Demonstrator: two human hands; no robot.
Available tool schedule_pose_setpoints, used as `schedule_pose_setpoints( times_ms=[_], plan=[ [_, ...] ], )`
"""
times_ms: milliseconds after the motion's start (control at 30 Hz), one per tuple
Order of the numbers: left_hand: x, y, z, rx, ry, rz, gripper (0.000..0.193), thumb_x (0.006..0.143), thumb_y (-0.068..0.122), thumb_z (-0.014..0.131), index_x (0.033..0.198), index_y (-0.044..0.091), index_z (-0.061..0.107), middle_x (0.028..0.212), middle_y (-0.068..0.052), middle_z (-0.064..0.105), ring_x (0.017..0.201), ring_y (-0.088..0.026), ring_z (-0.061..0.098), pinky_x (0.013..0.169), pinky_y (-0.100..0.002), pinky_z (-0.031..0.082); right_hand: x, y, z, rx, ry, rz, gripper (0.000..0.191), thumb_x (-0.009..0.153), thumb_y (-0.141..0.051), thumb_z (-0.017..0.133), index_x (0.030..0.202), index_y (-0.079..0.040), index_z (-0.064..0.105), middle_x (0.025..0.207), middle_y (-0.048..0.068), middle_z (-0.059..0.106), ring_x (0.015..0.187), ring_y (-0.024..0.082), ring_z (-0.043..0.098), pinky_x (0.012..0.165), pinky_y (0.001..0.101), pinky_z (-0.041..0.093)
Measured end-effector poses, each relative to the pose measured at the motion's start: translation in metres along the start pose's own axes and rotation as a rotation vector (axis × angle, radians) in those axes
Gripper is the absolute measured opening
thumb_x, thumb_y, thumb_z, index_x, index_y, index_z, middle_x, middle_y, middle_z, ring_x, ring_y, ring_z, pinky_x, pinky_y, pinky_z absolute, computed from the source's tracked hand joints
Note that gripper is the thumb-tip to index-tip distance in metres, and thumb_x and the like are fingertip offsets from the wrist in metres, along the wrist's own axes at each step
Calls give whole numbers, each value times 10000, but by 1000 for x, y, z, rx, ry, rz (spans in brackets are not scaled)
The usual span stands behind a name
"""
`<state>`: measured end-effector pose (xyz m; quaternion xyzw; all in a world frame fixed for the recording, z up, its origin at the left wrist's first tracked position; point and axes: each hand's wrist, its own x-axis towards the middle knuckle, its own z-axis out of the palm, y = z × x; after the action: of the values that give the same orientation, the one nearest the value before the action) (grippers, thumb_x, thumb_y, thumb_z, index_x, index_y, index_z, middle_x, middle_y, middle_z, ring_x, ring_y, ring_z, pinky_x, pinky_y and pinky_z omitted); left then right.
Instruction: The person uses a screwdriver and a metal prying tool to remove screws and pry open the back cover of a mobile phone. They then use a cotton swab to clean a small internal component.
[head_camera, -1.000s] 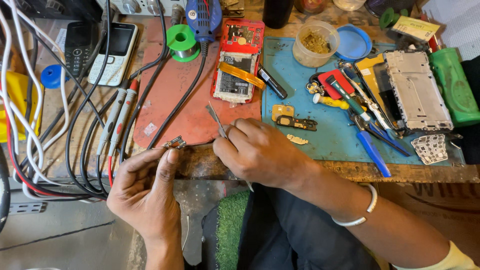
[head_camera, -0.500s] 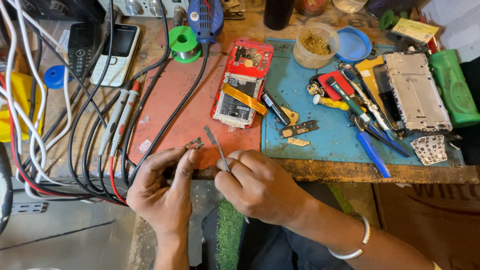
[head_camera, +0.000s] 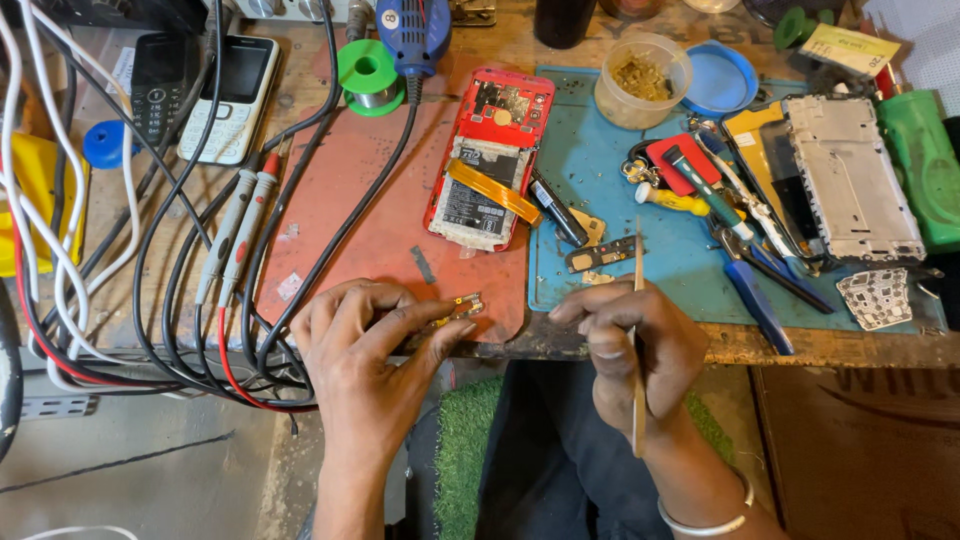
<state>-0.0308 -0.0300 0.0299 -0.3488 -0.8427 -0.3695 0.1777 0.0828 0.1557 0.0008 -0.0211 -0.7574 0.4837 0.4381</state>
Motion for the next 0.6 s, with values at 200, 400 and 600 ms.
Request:
schedule_pose_setpoints(
  times_ms=[200,400,600],
  plan=[
    [5,-1,-15,-108,-86,-63,396,711,346,886,1027,129,785,983,-11,661,1007,-218,608,906,-389,398,-6,3,-2,-84,-36,-32,755,1093,-669,311,1091,21,616,841,71,678,701,128,640,611,218,508],
    [7,-3,-24,-154,-141,3,337,745,271,879,1038,130,793,1011,-22,654,1030,-217,620,907,-377,425,9,-2,4,-165,44,-211,597,1148,-542,296,927,-35,521,1017,204,714,739,201,610,682,300,529],
    [3,-1,-21,-155,-117,12,291,761,226,873,1029,145,794,1033,-6,655,1031,-205,621,919,-371,432,12,-25,6,-128,-58,2,243,1077,-163,541,1204,44,538,1030,196,684,914,239,732,761,341,603]
  ],
)
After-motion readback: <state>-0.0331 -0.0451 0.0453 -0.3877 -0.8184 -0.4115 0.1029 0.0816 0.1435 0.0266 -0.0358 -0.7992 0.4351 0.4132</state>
